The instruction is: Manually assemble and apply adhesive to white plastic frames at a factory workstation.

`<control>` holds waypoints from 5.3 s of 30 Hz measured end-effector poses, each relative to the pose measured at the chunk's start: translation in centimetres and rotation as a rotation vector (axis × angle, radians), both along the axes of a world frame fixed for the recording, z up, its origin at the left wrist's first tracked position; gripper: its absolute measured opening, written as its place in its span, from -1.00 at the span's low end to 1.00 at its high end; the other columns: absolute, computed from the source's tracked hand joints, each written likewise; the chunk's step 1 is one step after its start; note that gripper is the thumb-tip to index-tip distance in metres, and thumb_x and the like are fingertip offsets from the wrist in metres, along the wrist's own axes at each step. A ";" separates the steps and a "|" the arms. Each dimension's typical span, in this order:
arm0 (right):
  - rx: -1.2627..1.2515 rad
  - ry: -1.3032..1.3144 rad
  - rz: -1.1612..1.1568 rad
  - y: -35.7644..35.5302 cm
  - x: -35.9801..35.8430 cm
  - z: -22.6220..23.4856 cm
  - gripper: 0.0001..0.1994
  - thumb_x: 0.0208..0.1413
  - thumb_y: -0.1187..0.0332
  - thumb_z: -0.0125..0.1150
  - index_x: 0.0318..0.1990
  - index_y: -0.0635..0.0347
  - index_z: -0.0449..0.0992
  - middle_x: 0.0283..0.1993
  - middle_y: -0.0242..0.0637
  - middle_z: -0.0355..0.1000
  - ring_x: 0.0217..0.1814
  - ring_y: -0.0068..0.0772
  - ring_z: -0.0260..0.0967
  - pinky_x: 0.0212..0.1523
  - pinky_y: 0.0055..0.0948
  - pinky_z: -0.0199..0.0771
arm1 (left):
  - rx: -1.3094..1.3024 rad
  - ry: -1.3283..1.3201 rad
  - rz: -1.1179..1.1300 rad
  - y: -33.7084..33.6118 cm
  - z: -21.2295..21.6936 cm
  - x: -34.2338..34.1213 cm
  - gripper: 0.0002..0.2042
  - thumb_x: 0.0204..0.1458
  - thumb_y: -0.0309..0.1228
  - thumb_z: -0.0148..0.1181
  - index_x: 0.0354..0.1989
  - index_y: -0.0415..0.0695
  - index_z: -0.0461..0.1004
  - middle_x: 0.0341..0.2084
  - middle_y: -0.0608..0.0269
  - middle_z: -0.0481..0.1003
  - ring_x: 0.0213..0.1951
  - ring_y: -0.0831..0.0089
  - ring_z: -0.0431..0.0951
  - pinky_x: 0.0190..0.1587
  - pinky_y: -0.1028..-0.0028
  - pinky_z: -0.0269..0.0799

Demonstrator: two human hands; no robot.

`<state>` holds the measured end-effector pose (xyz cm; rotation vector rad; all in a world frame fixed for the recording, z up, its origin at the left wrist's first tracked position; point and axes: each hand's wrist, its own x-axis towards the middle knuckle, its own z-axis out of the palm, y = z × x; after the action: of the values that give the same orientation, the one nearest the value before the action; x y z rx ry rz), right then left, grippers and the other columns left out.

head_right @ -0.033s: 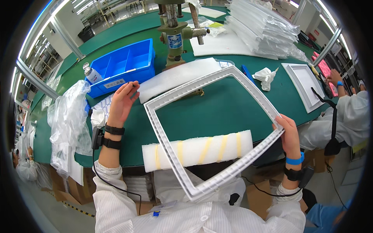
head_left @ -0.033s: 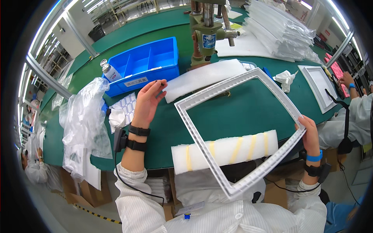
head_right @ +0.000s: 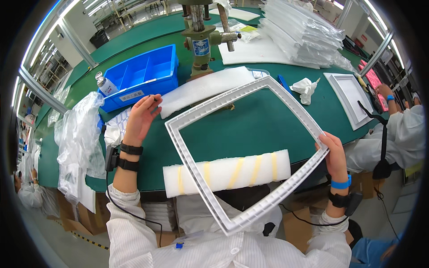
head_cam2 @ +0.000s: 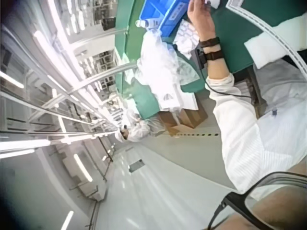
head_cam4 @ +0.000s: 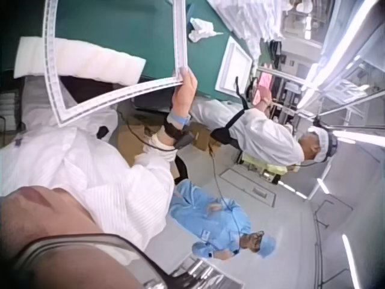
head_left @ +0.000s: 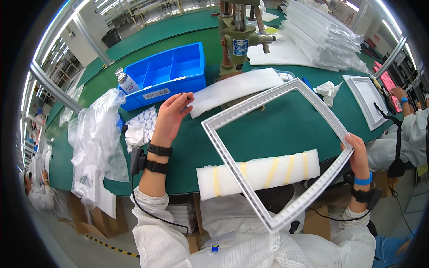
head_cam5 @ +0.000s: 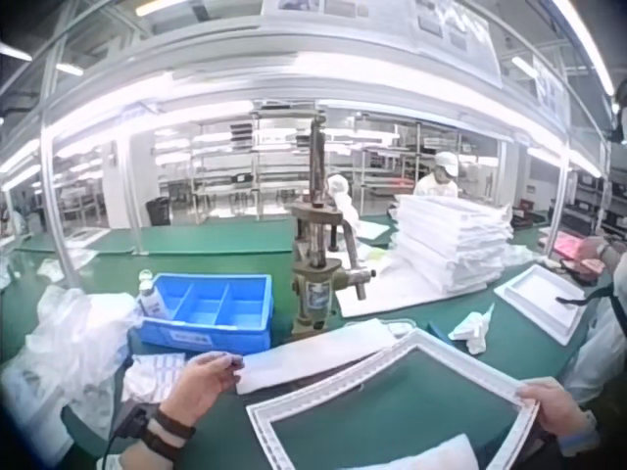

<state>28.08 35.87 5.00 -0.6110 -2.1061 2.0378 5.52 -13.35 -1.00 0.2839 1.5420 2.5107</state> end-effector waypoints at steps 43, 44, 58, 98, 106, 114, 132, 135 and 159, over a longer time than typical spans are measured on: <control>0.859 0.140 0.415 -7.2 -21.6 -2.4 -0.62 0.10 0.20 0.13 0.00 0.25 0.53 -0.43 -0.06 0.47 -0.44 -0.23 0.42 -0.32 -0.29 0.42 | -0.070 -0.065 0.144 1.7 -0.8 0.5 -0.80 0.14 -0.42 0.23 -0.11 -0.25 0.57 -0.17 0.21 0.58 -0.09 0.50 0.53 0.01 0.40 0.46; 0.863 0.148 0.412 -7.4 -21.5 -2.1 -0.62 0.10 0.20 0.13 0.00 0.25 0.53 -0.43 -0.06 0.47 -0.44 -0.23 0.42 -0.32 -0.29 0.42 | -0.069 -0.060 0.145 1.8 -0.9 0.4 -0.80 0.14 -0.42 0.23 -0.11 -0.25 0.57 -0.17 0.21 0.58 -0.09 0.50 0.53 0.01 0.40 0.46; 0.770 0.237 0.393 -8.2 -21.3 -3.8 -0.65 0.12 0.25 0.10 -0.05 0.33 0.52 -0.41 0.02 0.49 -0.42 -0.16 0.43 -0.28 -0.26 0.44 | -0.094 -0.041 0.162 1.1 -2.3 -0.6 -0.78 0.13 -0.43 0.25 -0.11 -0.30 0.55 -0.21 0.19 0.59 -0.16 0.49 0.57 -0.07 0.52 0.48; -0.073 0.934 1.642 -19.0 -2.7 9.5 -0.83 0.13 0.40 0.20 -0.12 0.10 0.54 -0.20 -0.26 0.46 -0.32 -0.33 0.47 -0.39 -0.43 0.47 | -0.605 0.210 0.043 10.0 5.3 -2.7 -0.76 0.16 -0.38 0.20 -0.09 -0.27 0.53 -0.24 0.17 0.62 -0.20 0.50 0.61 -0.13 0.57 0.46; 0.485 1.082 0.672 -14.0 -12.5 10.5 -0.77 0.16 0.46 0.00 -0.07 0.31 0.47 -0.25 -0.20 0.46 -0.27 -0.39 0.44 -0.22 -0.41 0.42 | -0.776 0.378 0.098 12.5 4.2 -4.9 -0.74 0.03 -0.39 0.31 -0.20 -0.36 0.61 -0.34 0.10 0.64 -0.31 0.49 0.60 -0.22 0.54 0.46; 0.457 0.988 0.099 -12.0 -35.8 15.3 -0.77 0.13 0.42 -0.01 -0.09 0.26 0.46 -0.29 -0.29 0.42 -0.22 -0.45 0.36 -0.13 -0.48 0.35 | -0.837 0.387 0.091 13.0 3.6 -5.1 -0.77 0.00 -0.40 0.34 -0.24 -0.30 0.65 -0.40 0.09 0.65 -0.38 0.48 0.60 -0.27 0.52 0.45; 1.130 1.360 0.270 -14.9 -43.2 16.9 -0.86 0.17 0.37 0.01 -0.39 0.16 0.44 -0.46 -0.25 0.38 -0.48 -0.29 0.36 -0.45 -0.30 0.38 | -0.964 0.437 0.169 13.4 2.9 -4.8 -0.76 -0.02 -0.37 0.36 -0.25 -0.30 0.65 -0.45 0.12 0.64 -0.44 0.52 0.55 -0.33 0.53 0.42; -0.061 1.054 0.381 -16.1 -38.3 17.4 -0.85 0.28 0.27 0.02 -0.27 0.12 0.38 -0.52 -0.47 0.24 -0.56 -0.59 0.25 -0.58 -0.53 0.28 | -0.962 0.469 0.182 13.5 2.9 -4.8 -0.75 -0.02 -0.36 0.37 -0.25 -0.30 0.65 -0.44 0.10 0.65 -0.44 0.51 0.56 -0.32 0.51 0.44; 0.311 1.223 0.576 -12.8 -16.7 2.9 -0.95 -0.13 0.50 -0.03 -0.51 0.27 0.37 -0.50 -0.37 0.30 -0.38 -0.42 0.23 0.20 -0.19 0.24 | -0.998 0.481 0.180 13.4 2.7 -4.8 -0.67 -0.05 -0.31 0.38 -0.26 -0.38 0.63 -0.44 0.04 0.64 -0.45 0.48 0.58 -0.34 0.51 0.45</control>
<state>11.43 23.06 7.93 1.1222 -1.7227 1.4741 0.68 0.04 1.66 0.6127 2.8524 1.4972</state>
